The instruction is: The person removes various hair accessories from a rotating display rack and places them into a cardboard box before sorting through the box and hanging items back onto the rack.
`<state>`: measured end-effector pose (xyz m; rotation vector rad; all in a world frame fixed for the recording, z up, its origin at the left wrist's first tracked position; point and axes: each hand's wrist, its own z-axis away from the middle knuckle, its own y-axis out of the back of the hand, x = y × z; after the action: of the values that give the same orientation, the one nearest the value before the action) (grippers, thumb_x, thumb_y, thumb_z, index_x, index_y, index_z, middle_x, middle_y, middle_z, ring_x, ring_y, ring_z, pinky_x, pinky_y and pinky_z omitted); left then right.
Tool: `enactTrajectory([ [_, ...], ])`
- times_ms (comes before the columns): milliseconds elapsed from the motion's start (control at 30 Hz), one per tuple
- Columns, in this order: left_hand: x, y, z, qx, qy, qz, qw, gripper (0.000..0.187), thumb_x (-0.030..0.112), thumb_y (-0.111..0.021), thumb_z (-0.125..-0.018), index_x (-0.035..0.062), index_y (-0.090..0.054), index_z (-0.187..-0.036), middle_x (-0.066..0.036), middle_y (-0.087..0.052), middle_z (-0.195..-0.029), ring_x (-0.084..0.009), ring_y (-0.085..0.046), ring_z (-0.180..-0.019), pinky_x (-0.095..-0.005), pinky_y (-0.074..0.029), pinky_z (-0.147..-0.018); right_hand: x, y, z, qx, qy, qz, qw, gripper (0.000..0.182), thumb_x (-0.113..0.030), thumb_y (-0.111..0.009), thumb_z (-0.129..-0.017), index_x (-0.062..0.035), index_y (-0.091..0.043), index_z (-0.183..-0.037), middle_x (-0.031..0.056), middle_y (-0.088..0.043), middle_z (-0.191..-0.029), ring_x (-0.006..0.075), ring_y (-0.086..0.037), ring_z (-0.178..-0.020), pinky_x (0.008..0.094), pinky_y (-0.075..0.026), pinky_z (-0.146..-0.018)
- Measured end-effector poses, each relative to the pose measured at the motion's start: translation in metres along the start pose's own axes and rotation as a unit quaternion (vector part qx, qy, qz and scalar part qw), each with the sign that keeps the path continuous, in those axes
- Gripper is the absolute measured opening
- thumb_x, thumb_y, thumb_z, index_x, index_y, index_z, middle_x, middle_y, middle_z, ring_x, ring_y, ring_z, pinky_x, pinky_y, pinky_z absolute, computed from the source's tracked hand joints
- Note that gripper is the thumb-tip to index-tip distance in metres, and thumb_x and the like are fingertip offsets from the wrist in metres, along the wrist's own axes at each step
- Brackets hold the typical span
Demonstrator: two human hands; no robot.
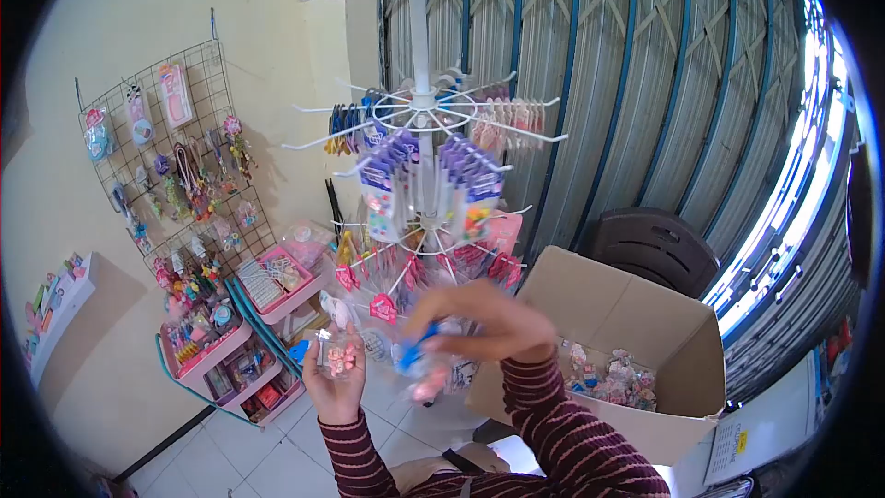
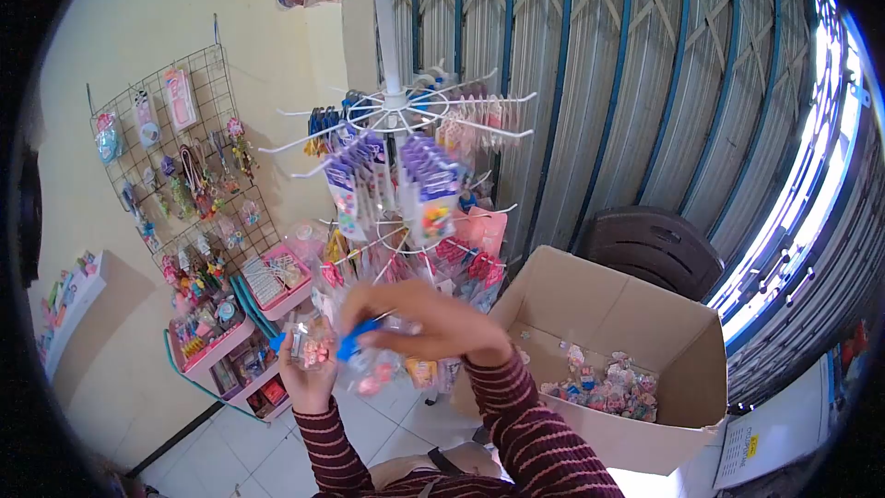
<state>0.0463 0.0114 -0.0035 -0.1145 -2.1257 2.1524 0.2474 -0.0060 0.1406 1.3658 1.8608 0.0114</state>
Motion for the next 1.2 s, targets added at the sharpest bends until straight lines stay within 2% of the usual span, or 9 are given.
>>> enactTrajectory([
  [100, 0.000, 0.001, -0.004, 0.006, 0.015, 0.040, 0.999, 0.036, 0.014, -0.051, -0.074, -0.0036, -0.043, -0.104, -0.014, -0.047, -0.103, -0.0255, -0.044, -0.097, -0.0361, -0.039, -0.081, -0.002, 0.008, 0.019, 0.274, -0.026, -0.209, 0.938, 0.019, 0.005, -0.053, -0.072, -0.0003, -0.052, -0.090, 0.0095, -0.051, -0.093, 0.0152, -0.053, -0.081, 0.0258, -0.042, -0.072],
  [233, -0.008, 0.003, -0.006, 0.030, -0.011, -0.005, 0.999, 0.034, 0.018, -0.052, -0.074, -0.0021, -0.046, -0.100, -0.015, -0.048, -0.101, -0.0256, -0.044, -0.099, -0.0322, -0.042, -0.072, 0.024, 0.025, 0.023, 0.294, -0.066, -0.028, 0.953, 0.043, 0.008, -0.052, -0.071, 0.0014, -0.039, -0.111, 0.0103, -0.050, -0.096, 0.0137, -0.052, -0.083, 0.0259, -0.043, -0.073],
  [300, -0.009, 0.002, -0.009, 0.029, 0.000, 0.000, 1.000, 0.033, 0.018, -0.052, -0.074, -0.0022, -0.046, -0.099, -0.014, -0.048, -0.101, -0.0256, -0.044, -0.098, -0.0321, -0.042, -0.071, 0.040, 0.033, 0.030, 0.310, -0.033, 0.079, 0.947, 0.070, 0.009, -0.052, -0.070, -0.0044, -0.011, -0.126, 0.0104, -0.048, -0.101, 0.0129, -0.053, -0.082, 0.0255, -0.044, -0.071],
  [467, -0.011, -0.001, -0.009, 0.051, 0.010, -0.009, 0.999, 0.031, 0.018, -0.052, -0.074, -0.0019, -0.048, -0.097, -0.011, -0.051, -0.097, -0.0252, -0.046, -0.095, -0.0320, -0.042, -0.069, 0.043, 0.021, 0.014, 0.172, -0.103, -0.052, 0.978, 0.086, 0.002, -0.055, -0.071, -0.0088, 0.010, -0.128, 0.0119, -0.033, -0.120, 0.0117, -0.052, -0.077, 0.0246, -0.043, -0.067],
  [767, -0.009, -0.002, -0.008, -0.023, 0.010, -0.110, 0.994, 0.036, 0.026, -0.046, -0.076, 0.0015, -0.045, -0.103, -0.012, -0.051, -0.100, -0.0240, -0.047, -0.094, -0.0400, -0.040, -0.077, 0.044, -0.028, -0.018, -0.015, -0.109, -0.112, 0.988, 0.085, 0.004, -0.051, -0.068, -0.0102, 0.006, -0.129, 0.0119, -0.028, -0.125, 0.0151, -0.053, -0.077, 0.0290, -0.043, -0.070],
  [900, -0.001, -0.003, -0.004, 0.023, -0.018, -0.024, 0.999, 0.036, 0.017, -0.052, -0.073, -0.0012, -0.044, -0.103, -0.016, -0.047, -0.102, -0.0246, -0.047, -0.090, -0.0336, -0.042, -0.076, 0.026, -0.001, 0.006, -0.036, 0.042, 0.240, 0.969, 0.084, 0.001, -0.055, -0.068, -0.0107, 0.002, -0.129, 0.0098, -0.053, -0.100, 0.0157, -0.054, -0.079, 0.0295, -0.042, -0.074],
  [967, 0.005, -0.001, -0.005, 0.007, -0.013, -0.005, 1.000, 0.037, 0.017, -0.052, -0.073, -0.0013, -0.043, -0.104, -0.017, -0.045, -0.103, -0.0258, -0.047, -0.088, -0.0339, -0.042, -0.074, 0.018, 0.028, 0.022, 0.039, 0.075, 0.201, 0.976, 0.086, 0.000, -0.058, -0.067, -0.0114, 0.001, -0.129, 0.0107, -0.057, -0.090, 0.0159, -0.055, -0.078, 0.0272, -0.044, -0.069],
  [1033, 0.011, 0.005, -0.008, 0.035, -0.018, 0.031, 0.999, 0.038, 0.018, -0.051, -0.074, -0.0020, -0.042, -0.105, -0.019, -0.042, -0.107, -0.0279, -0.046, -0.089, -0.0339, -0.042, -0.074, 0.006, 0.035, 0.026, 0.354, 0.082, -0.146, 0.920, 0.087, 0.003, -0.058, -0.067, -0.0120, 0.002, -0.129, 0.0110, -0.056, -0.087, 0.0157, -0.055, -0.075, 0.0239, -0.045, -0.065],
  [1200, 0.017, 0.014, -0.017, 0.018, -0.025, 0.013, 0.999, 0.037, 0.018, -0.053, -0.074, -0.0013, -0.043, -0.104, -0.019, -0.039, -0.111, -0.0245, -0.044, -0.092, -0.0316, -0.041, -0.068, 0.022, 0.053, 0.017, 0.254, -0.067, -0.091, 0.961, 0.088, 0.007, -0.059, -0.065, -0.0009, 0.003, -0.127, 0.0109, -0.056, -0.083, 0.0128, -0.053, -0.072, 0.0252, -0.044, -0.064],
])
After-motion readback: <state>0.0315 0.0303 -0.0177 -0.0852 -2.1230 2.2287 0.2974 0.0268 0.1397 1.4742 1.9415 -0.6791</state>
